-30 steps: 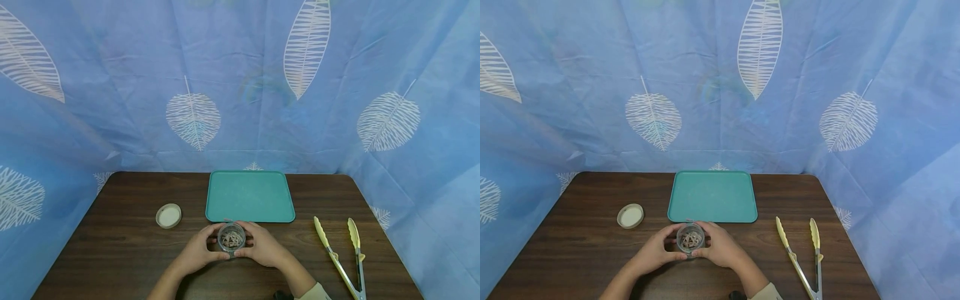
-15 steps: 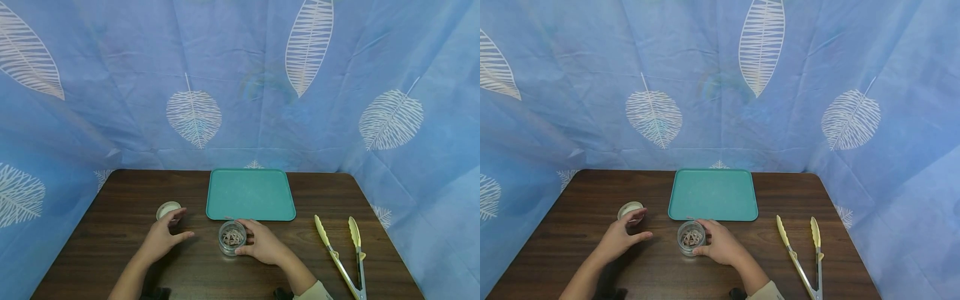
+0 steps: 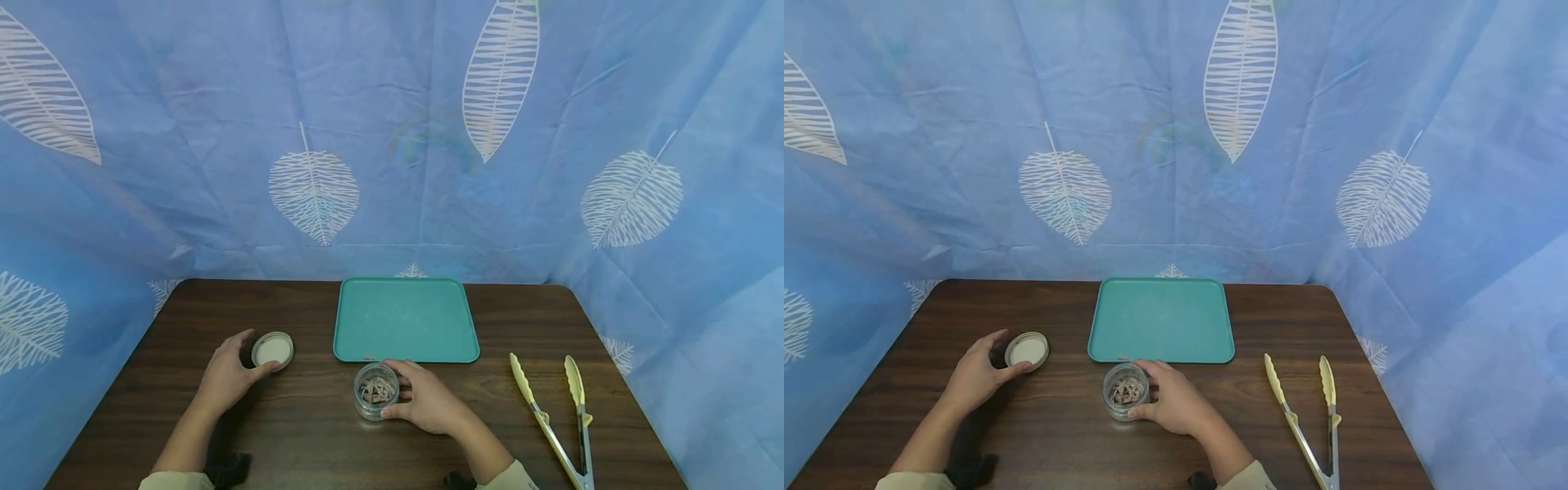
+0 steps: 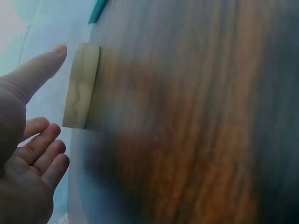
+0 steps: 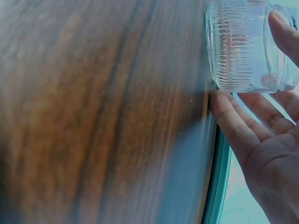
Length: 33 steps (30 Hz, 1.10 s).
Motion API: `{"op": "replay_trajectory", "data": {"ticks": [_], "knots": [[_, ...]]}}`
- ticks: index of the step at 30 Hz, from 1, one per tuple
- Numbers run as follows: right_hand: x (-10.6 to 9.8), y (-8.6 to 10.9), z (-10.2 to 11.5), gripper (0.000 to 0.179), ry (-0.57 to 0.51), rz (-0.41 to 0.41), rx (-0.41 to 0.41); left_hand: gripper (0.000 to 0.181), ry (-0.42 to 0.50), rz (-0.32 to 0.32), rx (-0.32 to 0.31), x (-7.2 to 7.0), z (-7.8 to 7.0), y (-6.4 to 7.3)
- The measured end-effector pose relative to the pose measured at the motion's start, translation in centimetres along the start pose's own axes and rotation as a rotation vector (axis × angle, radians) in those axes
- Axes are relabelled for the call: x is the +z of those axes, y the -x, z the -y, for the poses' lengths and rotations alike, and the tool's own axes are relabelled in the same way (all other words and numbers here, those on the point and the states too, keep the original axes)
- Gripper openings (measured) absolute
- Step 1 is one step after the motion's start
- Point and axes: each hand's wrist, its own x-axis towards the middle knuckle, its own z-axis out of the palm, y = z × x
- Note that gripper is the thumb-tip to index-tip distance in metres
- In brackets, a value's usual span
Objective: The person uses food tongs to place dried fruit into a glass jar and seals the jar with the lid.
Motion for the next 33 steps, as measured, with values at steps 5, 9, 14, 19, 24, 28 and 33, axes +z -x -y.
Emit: {"op": "replay_trajectory", "data": {"ticks": [5, 9, 14, 19, 24, 28, 33], "knots": [[0.1, -0.1, 0.1, 0.086, -0.003, -0.003, -0.003, 0.11, -0.025, 0.048, -0.002, 0.2, 0.5, -0.6], [0.1, -0.1, 0.1, 0.087, -0.005, -0.007, 0.007, 0.113, -0.059, 0.061, 0.008, 0.6, 0.6, -1.0], [0.2, -0.1, 0.0, 0.087, -0.002, -0.017, 0.028, 0.109, -0.095, 0.059, 0.03, 0.9, 0.4, -1.2], [0.3, -0.1, -0.3, 0.087, 0.011, -0.03, 0.016, 0.103, -0.092, 0.059, 0.025, 0.8, 0.1, -1.2], [0.4, -0.1, -0.5, 0.088, 0.022, -0.038, 0.003, 0.1, -0.055, 0.055, 0.032, 0.8, -0.3, -0.7], [0.5, -0.2, -0.6, 0.09, 0.034, -0.043, 0.007, 0.095, -0.014, 0.027, 0.07, 1.2, -0.8, 0.0], [0.6, -0.1, -0.4, 0.091, 0.033, -0.048, 0.011, 0.093, 0.027, 0.014, 0.096, 1.8, -1.7, 0.8]]}}
